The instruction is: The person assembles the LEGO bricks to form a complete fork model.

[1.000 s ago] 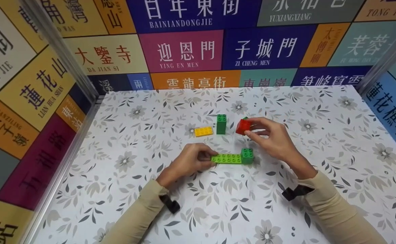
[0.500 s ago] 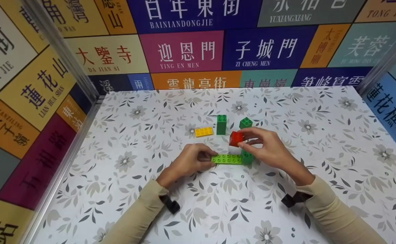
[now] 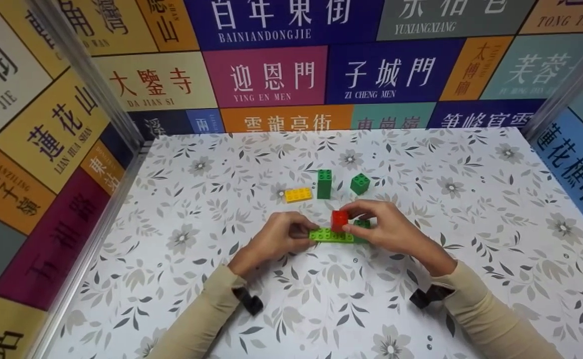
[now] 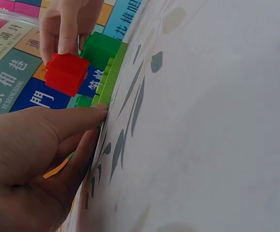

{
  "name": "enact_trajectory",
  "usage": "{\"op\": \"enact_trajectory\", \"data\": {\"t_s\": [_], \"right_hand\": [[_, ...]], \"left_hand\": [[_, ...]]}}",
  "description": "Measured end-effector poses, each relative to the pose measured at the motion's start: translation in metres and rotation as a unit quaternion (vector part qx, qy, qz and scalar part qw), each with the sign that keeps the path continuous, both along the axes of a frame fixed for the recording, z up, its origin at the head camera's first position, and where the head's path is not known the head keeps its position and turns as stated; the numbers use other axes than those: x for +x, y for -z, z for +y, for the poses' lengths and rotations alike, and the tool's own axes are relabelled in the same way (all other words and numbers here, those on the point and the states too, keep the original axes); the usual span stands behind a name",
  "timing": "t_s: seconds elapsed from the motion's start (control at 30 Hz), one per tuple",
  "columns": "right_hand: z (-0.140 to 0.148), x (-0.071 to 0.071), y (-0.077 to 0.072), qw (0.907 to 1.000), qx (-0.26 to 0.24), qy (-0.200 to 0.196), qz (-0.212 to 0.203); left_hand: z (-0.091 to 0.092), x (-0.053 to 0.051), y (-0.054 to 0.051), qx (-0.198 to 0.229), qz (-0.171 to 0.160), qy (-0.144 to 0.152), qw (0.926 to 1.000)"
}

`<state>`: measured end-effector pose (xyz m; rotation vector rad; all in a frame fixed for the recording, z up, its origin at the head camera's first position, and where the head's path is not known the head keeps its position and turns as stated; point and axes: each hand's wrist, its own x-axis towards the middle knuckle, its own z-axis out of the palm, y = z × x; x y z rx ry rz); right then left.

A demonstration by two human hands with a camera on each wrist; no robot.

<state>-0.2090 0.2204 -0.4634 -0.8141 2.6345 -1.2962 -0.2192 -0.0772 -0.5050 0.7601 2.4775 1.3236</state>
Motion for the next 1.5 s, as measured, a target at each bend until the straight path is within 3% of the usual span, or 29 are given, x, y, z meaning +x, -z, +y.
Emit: {"op": "enact_trajectory", "data": {"t_s": [0.27,0.5,0.77,1.23,1.5], "right_hand": [[0.0002,-0.0007,0.0063,0.9993,0.033,-0.012,-0.008],[0.0009,-0.0017,0.0084,0.999,0.041,-0.009,-0.011],[0.0028,-0.0013,0.007,0.9984,0.055,-0.013,-0.012],[-0.0006,-0.001,0.0083,0.9985,0.055,-0.007,-0.001],[0.0007,-0.0026,0.0086,0.9988,0.044,-0.011,-0.015]], "left_hand": [[0.001,0.0003,0.0004,0.001,-0.001,0.001,1.0],[0.001,-0.0005,0.0001,0.008,0.018,0.009,0.9998],[0.0012,0.0001,-0.0009,0.004,0.008,0.007,0.9999],[0.0009,0.0009,-0.001,-0.004,0.006,0.003,1.0],[-0.0004,0.0009,-0.0018,0.0,0.027,0.011,0.9996]]}}
